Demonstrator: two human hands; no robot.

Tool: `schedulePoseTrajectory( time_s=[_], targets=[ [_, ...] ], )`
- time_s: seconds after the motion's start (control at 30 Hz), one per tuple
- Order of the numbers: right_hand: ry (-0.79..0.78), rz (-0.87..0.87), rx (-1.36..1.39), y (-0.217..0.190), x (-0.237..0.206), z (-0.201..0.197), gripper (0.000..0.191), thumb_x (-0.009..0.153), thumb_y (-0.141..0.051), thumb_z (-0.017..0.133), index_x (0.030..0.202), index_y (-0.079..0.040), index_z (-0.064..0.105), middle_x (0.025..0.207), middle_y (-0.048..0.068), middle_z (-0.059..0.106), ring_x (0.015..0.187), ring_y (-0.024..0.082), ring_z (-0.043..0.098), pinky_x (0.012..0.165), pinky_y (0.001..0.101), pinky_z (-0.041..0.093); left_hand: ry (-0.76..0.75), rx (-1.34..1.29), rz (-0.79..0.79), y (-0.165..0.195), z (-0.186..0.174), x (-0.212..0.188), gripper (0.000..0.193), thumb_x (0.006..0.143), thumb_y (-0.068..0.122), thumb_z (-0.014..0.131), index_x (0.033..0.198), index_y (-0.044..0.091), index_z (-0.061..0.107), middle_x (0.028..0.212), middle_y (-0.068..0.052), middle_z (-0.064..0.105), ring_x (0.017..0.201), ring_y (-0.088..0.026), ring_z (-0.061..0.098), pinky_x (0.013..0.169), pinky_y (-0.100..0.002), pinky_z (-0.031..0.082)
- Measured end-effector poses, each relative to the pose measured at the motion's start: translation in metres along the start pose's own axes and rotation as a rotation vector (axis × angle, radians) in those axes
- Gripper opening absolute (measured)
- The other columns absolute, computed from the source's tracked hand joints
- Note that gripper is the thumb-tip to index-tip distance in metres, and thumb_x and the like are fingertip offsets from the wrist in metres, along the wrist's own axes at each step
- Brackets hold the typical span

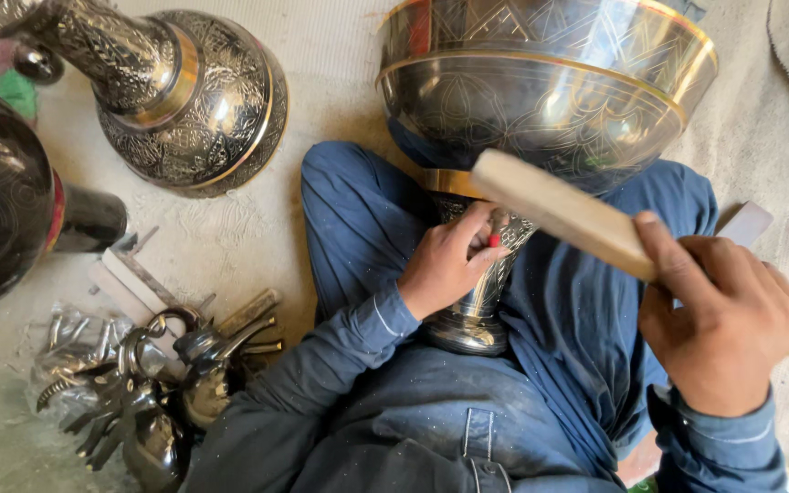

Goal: The person sits on the floor and uses a chisel and wooden mallet to engrave a decorative pattern onto the neck of a large metal vessel. The person repeatedly taps the chisel to create fine lines on the metal surface.

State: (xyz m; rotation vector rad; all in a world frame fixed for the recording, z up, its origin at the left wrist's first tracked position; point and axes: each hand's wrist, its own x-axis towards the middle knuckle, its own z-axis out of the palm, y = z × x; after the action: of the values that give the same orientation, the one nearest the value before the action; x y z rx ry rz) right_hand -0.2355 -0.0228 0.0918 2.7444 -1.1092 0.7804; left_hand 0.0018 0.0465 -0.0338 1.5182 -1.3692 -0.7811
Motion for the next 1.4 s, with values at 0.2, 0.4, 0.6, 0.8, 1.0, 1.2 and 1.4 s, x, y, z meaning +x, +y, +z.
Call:
schedulePoseTrajectory(
  time_s=[0.2, 0.4, 0.6, 0.8, 1.0, 1.2, 1.4],
  targets=[
    [0.007, 0.392, 0.395, 0.015, -0.028, 0.038, 0.055, 0.085, 0.008, 0.074, 0.139, -0.004, 0.070, 0.090, 0.012, 0.061, 0.077, 0.020, 0.063, 0.074, 0.0322, 0.050, -0.193, 0.126, 0.247, -0.002, -0.004, 0.022, 0.051, 0.088, 0.015, 0.078, 0.134, 0.005, 0.059, 0.120, -0.018, 0.070, 0.106, -0.037, 0.070, 0.089, -0.041, 0.057],
    [0.039, 0.365, 0.390, 0.020, -0.045, 0.049, 0.055, 0.085, 0.009, 0.072, 0.139, -0.002, 0.070, 0.089, 0.014, 0.061, 0.079, 0.022, 0.063, 0.076, 0.0305, 0.049, -0.205, 0.156, 0.283, -0.001, -0.004, 0.027, 0.049, 0.088, 0.014, 0.079, 0.133, 0.007, 0.061, 0.120, -0.018, 0.071, 0.106, -0.039, 0.069, 0.089, -0.044, 0.056],
    [0.054, 0.351, 0.456, 0.009, -0.029, 0.037, 0.054, 0.082, 0.009, 0.067, 0.135, -0.002, 0.068, 0.090, 0.013, 0.062, 0.077, 0.021, 0.061, 0.076, 0.0306, 0.048, -0.178, 0.129, 0.207, 0.010, -0.005, 0.025, 0.047, 0.086, 0.012, 0.078, 0.130, 0.007, 0.061, 0.106, -0.017, 0.071, 0.091, -0.036, 0.071, 0.079, -0.043, 0.056],
    [0.065, 0.270, 0.280, 0.004, -0.006, 0.022, 0.051, 0.081, 0.009, 0.075, 0.130, -0.005, 0.072, 0.084, 0.012, 0.060, 0.069, 0.023, 0.058, 0.066, 0.0337, 0.045, -0.143, 0.123, 0.059, 0.013, -0.009, 0.016, 0.039, 0.089, 0.011, 0.078, 0.123, 0.005, 0.061, 0.090, -0.015, 0.071, 0.080, -0.032, 0.072, 0.068, -0.039, 0.054],
    [-0.030, 0.175, 0.248, 0.010, -0.002, 0.017, 0.052, 0.088, -0.001, 0.074, 0.137, -0.017, 0.072, 0.088, 0.004, 0.058, 0.073, 0.018, 0.058, 0.069, 0.0302, 0.046, -0.012, -0.021, 0.056, 0.008, -0.004, 0.000, 0.038, 0.090, 0.012, 0.075, 0.124, 0.004, 0.059, 0.091, -0.012, 0.071, 0.079, -0.027, 0.076, 0.068, -0.034, 0.059],
    [-0.034, 0.037, 0.082, 0.010, -0.007, 0.009, 0.054, 0.085, 0.000, 0.072, 0.136, -0.018, 0.074, 0.097, 0.003, 0.065, 0.081, 0.021, 0.062, 0.076, 0.0324, 0.048, 0.003, 0.018, 0.016, 0.002, -0.002, -0.005, 0.031, 0.091, 0.014, 0.078, 0.115, 0.003, 0.059, 0.088, -0.011, 0.073, 0.078, -0.025, 0.076, 0.069, -0.033, 0.060],
    [-0.024, 0.071, -0.093, 0.010, -0.025, 0.012, 0.059, 0.070, 0.011, 0.077, 0.124, -0.014, 0.078, 0.086, 0.009, 0.067, 0.072, 0.028, 0.063, 0.069, 0.0383, 0.049, -0.085, 0.069, 0.133, 0.005, -0.003, 0.006, 0.039, 0.088, 0.009, 0.078, 0.122, 0.003, 0.062, 0.093, -0.016, 0.071, 0.081, -0.032, 0.072, 0.072, -0.038, 0.056]
  ],
)
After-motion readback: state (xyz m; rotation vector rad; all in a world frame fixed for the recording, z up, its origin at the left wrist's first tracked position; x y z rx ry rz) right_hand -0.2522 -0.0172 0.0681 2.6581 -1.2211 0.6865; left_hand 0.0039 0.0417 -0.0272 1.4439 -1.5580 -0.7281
